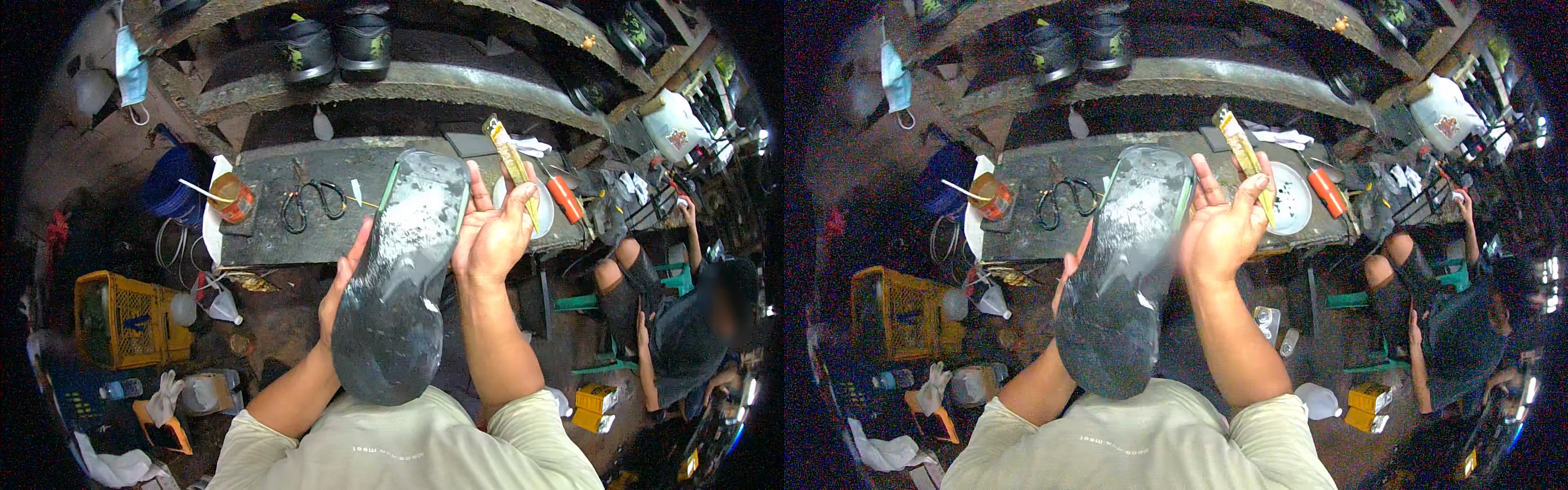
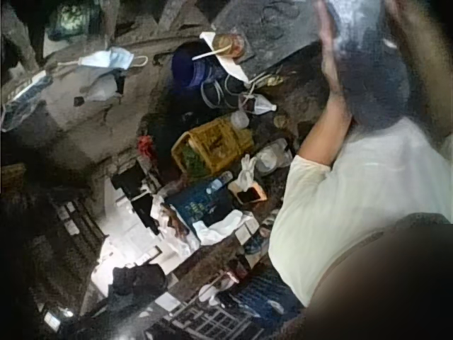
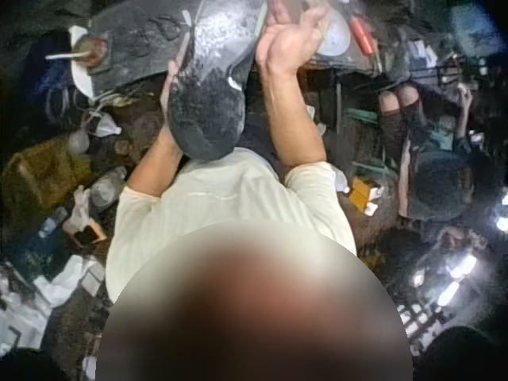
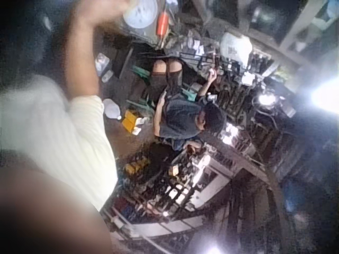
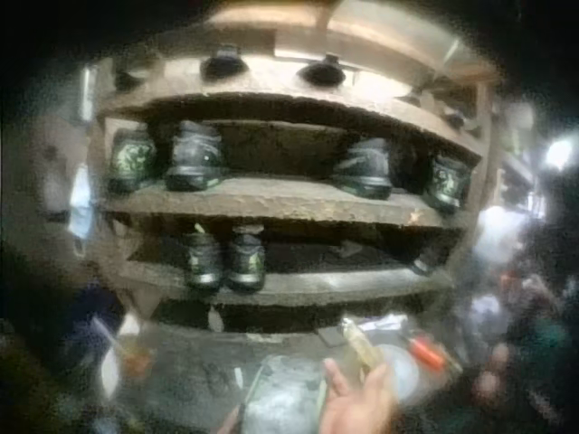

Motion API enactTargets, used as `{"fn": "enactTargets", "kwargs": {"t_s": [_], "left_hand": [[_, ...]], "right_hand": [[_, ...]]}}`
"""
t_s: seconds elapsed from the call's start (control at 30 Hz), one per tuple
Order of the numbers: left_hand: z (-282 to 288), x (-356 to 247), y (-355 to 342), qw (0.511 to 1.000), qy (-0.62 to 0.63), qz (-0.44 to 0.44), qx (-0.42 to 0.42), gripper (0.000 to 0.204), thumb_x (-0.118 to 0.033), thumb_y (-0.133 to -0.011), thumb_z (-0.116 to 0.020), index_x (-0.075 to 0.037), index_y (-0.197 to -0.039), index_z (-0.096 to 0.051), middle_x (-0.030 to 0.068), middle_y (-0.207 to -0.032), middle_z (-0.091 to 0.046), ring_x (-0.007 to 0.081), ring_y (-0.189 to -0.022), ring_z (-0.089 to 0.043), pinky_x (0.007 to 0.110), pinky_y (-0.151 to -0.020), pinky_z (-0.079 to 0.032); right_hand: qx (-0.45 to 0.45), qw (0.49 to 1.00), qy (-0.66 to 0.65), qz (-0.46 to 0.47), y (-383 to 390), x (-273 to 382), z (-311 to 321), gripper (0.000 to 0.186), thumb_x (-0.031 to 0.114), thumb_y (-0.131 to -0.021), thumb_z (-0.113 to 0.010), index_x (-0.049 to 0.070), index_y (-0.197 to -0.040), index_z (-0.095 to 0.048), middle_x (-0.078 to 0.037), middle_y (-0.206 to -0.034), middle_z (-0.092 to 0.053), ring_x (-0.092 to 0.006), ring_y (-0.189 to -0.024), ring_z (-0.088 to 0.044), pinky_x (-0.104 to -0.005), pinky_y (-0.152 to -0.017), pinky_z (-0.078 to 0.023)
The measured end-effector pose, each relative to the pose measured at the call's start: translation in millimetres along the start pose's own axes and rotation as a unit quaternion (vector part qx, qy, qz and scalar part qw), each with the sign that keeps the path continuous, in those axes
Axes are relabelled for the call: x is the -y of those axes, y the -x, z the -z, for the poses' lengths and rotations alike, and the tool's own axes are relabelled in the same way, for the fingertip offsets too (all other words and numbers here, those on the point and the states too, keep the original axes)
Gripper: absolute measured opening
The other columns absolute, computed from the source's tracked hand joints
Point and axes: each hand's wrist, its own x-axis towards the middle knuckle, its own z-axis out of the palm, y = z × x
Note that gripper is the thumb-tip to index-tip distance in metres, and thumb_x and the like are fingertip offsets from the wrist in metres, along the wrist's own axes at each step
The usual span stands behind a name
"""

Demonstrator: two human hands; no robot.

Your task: The person grinds the sole of a black sneaker with a rotary tool, wipes the sole with a cloth, then applies a yellow adhesive to the sole and upper with a brush. The finished shoe is placed on a shelf with other shoes.

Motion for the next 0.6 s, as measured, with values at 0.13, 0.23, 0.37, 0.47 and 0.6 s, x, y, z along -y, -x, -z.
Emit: {"fn": "enactTargets", "kwargs": {"t_s": [0.13, 0.23, 0.37, 0.47, 0.6], "left_hand": [[-4, -6, -4, 0.991, 0.044, 0.057, -0.116, 0.058, -0.041, -0.109, -0.043, -0.01, -0.157, -0.033, 0.0161, -0.152, -0.047, 0.0301, -0.134, -0.054, 0.046, -0.109, -0.048], [-6, -8, -5, 0.996, 0.007, 0.084, -0.001, 0.07, -0.055, -0.103, -0.048, -0.005, -0.152, -0.04, 0.0159, -0.144, -0.056, 0.0271, -0.124, -0.062, 0.044, -0.107, -0.051], [-6, -8, -9, 0.977, 0.143, 0.155, 0.012, 0.097, -0.079, -0.093, -0.045, -0.003, -0.152, -0.04, 0.0204, -0.143, -0.056, 0.0353, -0.126, -0.06, 0.055, -0.105, -0.05], [-2, -19, -13, 0.979, 0.14, 0.147, -0.01, 0.108, -0.089, -0.086, -0.039, -0.003, -0.152, -0.04, 0.0246, -0.137, -0.058, 0.0377, -0.116, -0.065, 0.059, -0.098, -0.053], [6, -39, -17, 0.994, 0.076, 0.051, -0.06, 0.101, -0.085, -0.09, -0.036, -0.003, -0.148, -0.044, 0.0223, -0.132, -0.06, 0.0369, -0.107, -0.067, 0.053, -0.094, -0.056]], "right_hand": [[0.028, 0.999, 0.02, 0.012, 0, 5, -19, 0.045, 0.04, -0.11, -0.043, 0.013, -0.147, -0.04, -0.009, -0.138, -0.054, -0.0377, -0.096, -0.073, -0.0436, -0.082, -0.06], [0.052, 0.998, 0.022, -0.012, 5, -5, -24, 0.042, 0.039, -0.111, -0.042, 0.013, -0.144, -0.041, -0.011, -0.133, -0.059, -0.0353, -0.089, -0.074, -0.0427, -0.08, -0.061], [0.083, 0.996, 0.014, -0.01, 11, -9, -29, 0.04, 0.036, -0.111, -0.043, 0.011, -0.142, -0.042, -0.015, -0.132, -0.058, -0.0355, -0.09, -0.074, -0.047, -0.082, -0.063], [0.125, 0.991, 0.041, 0.024, 11, 19, -34, 0.041, 0.032, -0.11, -0.047, 0.004, -0.139, -0.045, -0.018, -0.125, -0.064, -0.0324, -0.097, -0.073, -0.0469, -0.088, -0.062], [0.174, 0.962, 0.196, 0.073, 40, 76, -30, 0.038, 0.026, -0.105, -0.056, -0.005, -0.126, -0.058, -0.018, -0.111, -0.069, -0.0252, -0.095, -0.07, -0.0406, -0.086, -0.059]]}}
